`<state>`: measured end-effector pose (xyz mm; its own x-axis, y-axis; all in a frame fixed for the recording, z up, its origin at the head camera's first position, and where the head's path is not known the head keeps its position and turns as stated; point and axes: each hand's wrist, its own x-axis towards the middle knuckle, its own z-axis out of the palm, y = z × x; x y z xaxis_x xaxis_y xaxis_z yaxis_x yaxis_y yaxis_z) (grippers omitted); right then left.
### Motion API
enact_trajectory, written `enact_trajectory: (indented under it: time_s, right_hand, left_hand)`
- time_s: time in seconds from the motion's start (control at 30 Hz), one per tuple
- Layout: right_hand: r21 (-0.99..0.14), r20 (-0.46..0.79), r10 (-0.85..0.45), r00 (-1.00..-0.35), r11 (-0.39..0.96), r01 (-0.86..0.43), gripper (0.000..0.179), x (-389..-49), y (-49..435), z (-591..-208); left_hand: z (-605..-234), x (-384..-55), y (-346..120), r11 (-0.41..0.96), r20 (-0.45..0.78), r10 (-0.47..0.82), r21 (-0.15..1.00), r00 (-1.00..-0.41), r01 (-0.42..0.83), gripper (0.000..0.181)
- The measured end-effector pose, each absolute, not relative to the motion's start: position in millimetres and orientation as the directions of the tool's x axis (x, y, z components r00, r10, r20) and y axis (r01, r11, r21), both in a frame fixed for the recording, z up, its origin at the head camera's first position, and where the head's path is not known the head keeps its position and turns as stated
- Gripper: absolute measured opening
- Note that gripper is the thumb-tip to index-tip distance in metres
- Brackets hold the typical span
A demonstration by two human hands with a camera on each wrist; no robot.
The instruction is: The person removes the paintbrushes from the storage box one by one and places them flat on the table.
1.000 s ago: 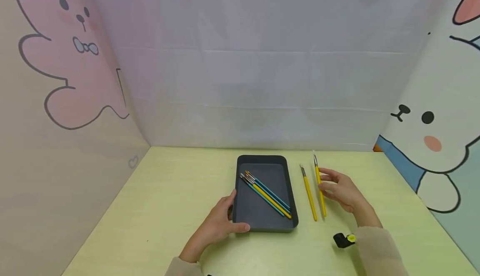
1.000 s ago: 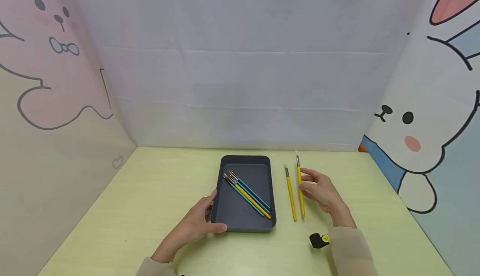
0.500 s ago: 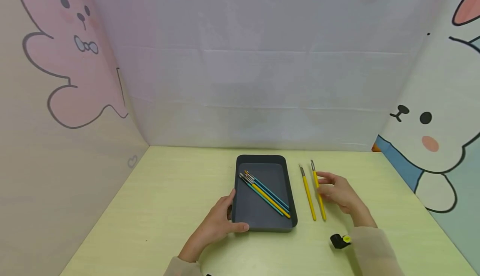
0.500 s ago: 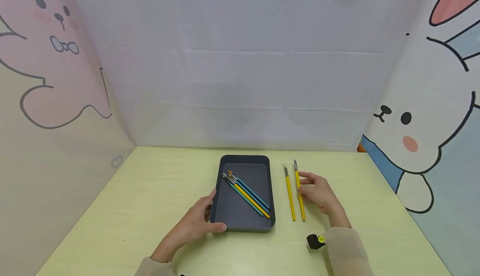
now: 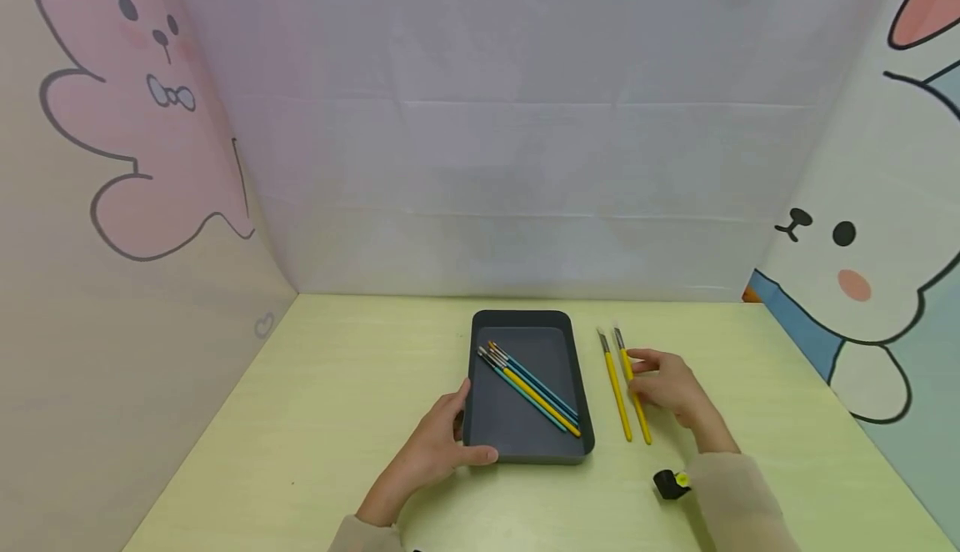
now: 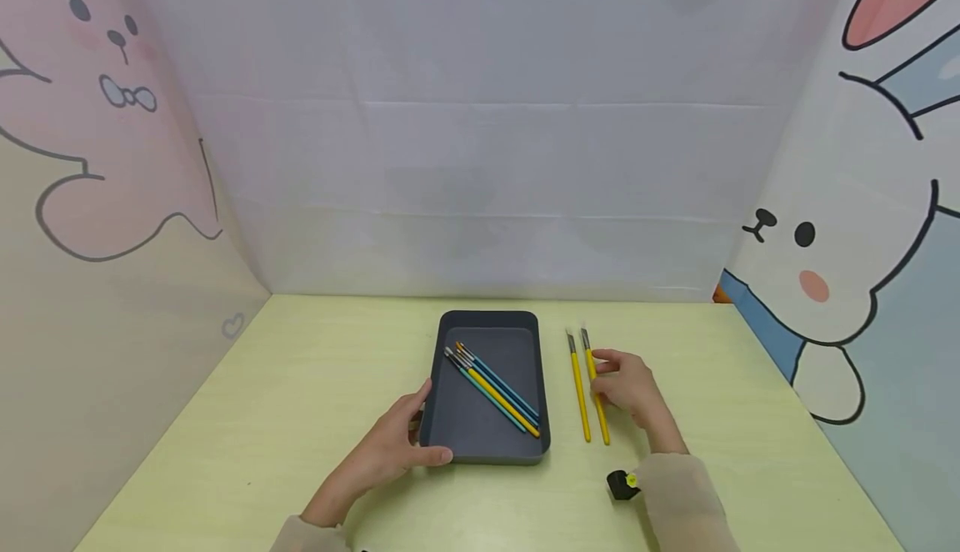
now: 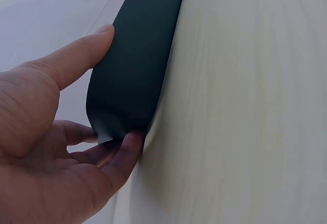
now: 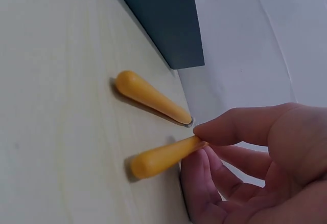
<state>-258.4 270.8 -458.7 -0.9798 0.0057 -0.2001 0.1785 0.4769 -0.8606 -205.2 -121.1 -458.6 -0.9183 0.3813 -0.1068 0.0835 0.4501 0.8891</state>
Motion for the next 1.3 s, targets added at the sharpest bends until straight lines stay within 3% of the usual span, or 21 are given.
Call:
enact_trajectory:
  time_s: [0.83, 1.3]
  right_hand:
    - [-0.701, -0.075, 0.026, -0.997, 0.710, 0.071, 0.061, -260.0, 259.0, -459.8]
    - [-0.696, -0.066, -0.003, -0.998, 0.717, 0.044, 0.060, -259.7, 259.8, -462.9]
  left_hand:
    - [-459.7, -206.5, -120.7, 0.464, -0.112, 0.372, 0.882, -0.922, 0.080, 0.121]
    - [-459.4, -206.4, -122.2, 0.468, -0.098, 0.382, 0.878, -0.919, 0.101, 0.120]
